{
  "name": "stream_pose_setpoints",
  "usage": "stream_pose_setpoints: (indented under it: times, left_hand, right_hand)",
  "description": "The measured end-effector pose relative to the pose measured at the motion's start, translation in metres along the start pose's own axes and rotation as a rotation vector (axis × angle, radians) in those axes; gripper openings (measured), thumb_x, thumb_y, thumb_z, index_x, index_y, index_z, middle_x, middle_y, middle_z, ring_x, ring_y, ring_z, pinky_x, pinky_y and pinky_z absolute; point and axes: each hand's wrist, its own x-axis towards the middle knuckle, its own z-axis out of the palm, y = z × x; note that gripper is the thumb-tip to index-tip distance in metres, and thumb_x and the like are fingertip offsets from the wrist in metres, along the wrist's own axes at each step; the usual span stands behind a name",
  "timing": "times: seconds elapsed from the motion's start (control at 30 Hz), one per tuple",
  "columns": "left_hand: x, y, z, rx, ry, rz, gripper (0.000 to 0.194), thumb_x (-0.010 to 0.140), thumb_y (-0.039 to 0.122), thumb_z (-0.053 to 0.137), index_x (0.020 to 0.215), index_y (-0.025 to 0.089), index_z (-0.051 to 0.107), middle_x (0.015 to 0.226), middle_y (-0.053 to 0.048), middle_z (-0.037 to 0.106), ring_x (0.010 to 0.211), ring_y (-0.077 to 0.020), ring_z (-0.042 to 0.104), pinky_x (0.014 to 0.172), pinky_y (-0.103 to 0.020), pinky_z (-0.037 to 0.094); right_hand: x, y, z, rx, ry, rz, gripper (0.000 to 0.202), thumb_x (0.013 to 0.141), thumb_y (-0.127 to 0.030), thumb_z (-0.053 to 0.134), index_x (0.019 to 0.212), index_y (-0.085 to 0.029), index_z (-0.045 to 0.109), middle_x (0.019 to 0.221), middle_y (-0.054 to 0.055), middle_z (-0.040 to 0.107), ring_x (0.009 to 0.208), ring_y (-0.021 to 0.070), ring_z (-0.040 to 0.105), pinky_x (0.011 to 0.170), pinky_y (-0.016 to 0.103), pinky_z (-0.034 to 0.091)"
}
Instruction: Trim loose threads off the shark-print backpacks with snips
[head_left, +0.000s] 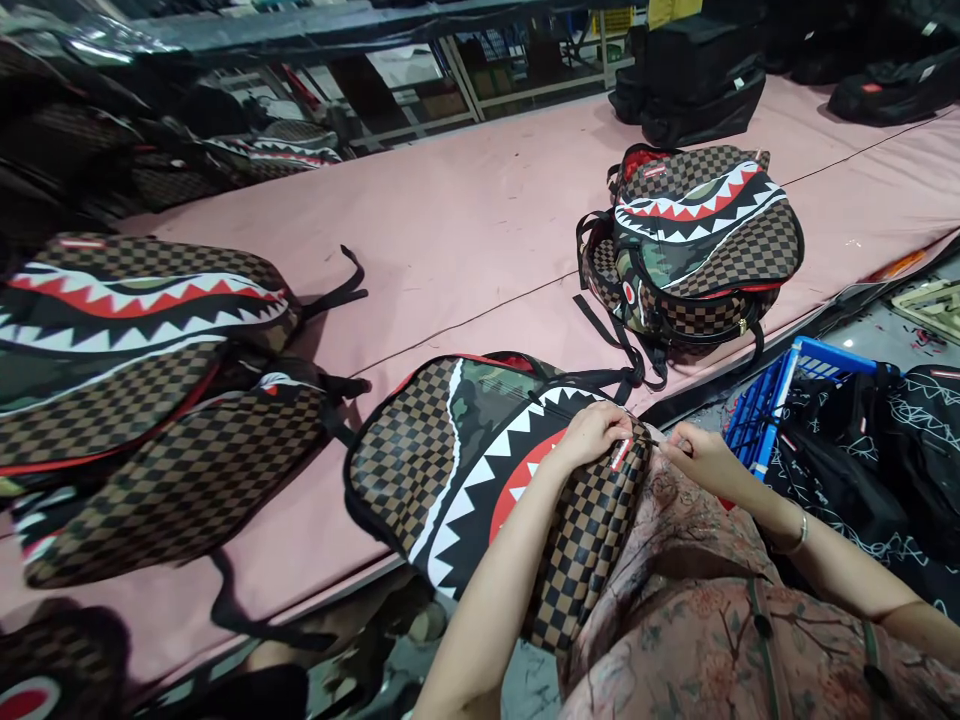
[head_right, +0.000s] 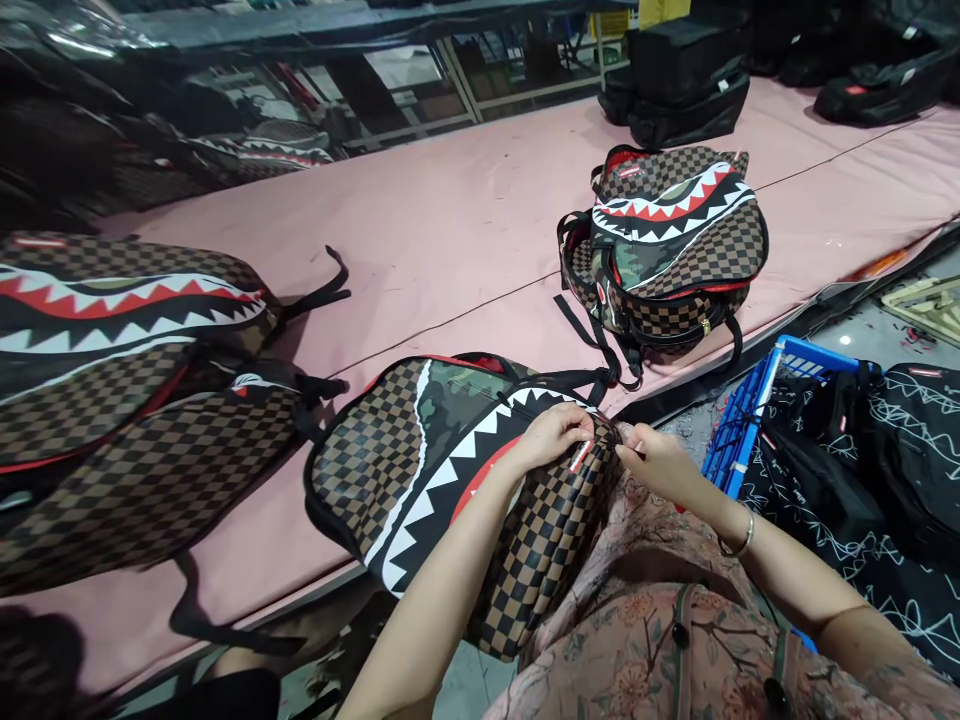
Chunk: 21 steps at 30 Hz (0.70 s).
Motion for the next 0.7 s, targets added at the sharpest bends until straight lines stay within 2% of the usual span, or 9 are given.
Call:
stream_pose_setpoints:
  times: [0.13, 0.33, 0.47, 0.7]
  left_hand:
    - [-0.001, 0.003, -0.002, 0.007, 0.000, 0.002, 0.013, 0.078, 0.018, 0.049, 0.070, 0.019, 0.059, 0.073, -0.001, 0.058, 0.076, -0.0154, 0.052, 0.069, -0.025, 0.040]
    - [0.001, 0.008, -0.010, 0.024, 0.000, 0.018, 0.010, 0.076, 0.018, 0.052, 0.067, 0.019, 0.057, 0.072, -0.002, 0.055, 0.078, -0.0167, 0.050, 0.071, -0.027, 0.039]
    - [0.001, 0.008, -0.010, 0.002, 0.006, 0.010, 0.010, 0.073, 0.015, 0.052, 0.064, 0.018, 0.055, 0.070, -0.001, 0.054, 0.075, -0.0165, 0.049, 0.068, -0.027, 0.038]
    - [-0.001, 0.007, -0.004, -0.083, 0.073, -0.037, 0.012, 0.074, 0.014, 0.048, 0.065, 0.017, 0.055, 0.072, -0.001, 0.056, 0.069, -0.0132, 0.051, 0.065, -0.024, 0.041]
  right_hand:
    - [0.004, -0.013, -0.001, -0.171, -0.019, -0.050, 0.019, 0.082, -0.034, 0.044, 0.070, -0.020, 0.048, 0.056, -0.002, 0.050, 0.051, 0.0118, 0.045, 0.051, 0.022, 0.023]
    - [0.009, -0.027, 0.004, -0.461, -0.042, -0.077, 0.022, 0.085, -0.038, 0.042, 0.087, -0.020, 0.053, 0.071, 0.003, 0.063, 0.062, 0.0165, 0.056, 0.051, 0.025, 0.019]
    - [0.013, -0.025, 0.005, -0.463, -0.057, -0.119, 0.020, 0.084, -0.036, 0.044, 0.092, -0.020, 0.054, 0.075, 0.003, 0.065, 0.065, 0.0166, 0.057, 0.052, 0.025, 0.021]
    - [0.017, -0.011, 0.006, -0.340, -0.067, -0.168, 0.017, 0.085, -0.033, 0.044, 0.084, -0.020, 0.054, 0.071, 0.002, 0.062, 0.060, 0.0151, 0.054, 0.052, 0.024, 0.021]
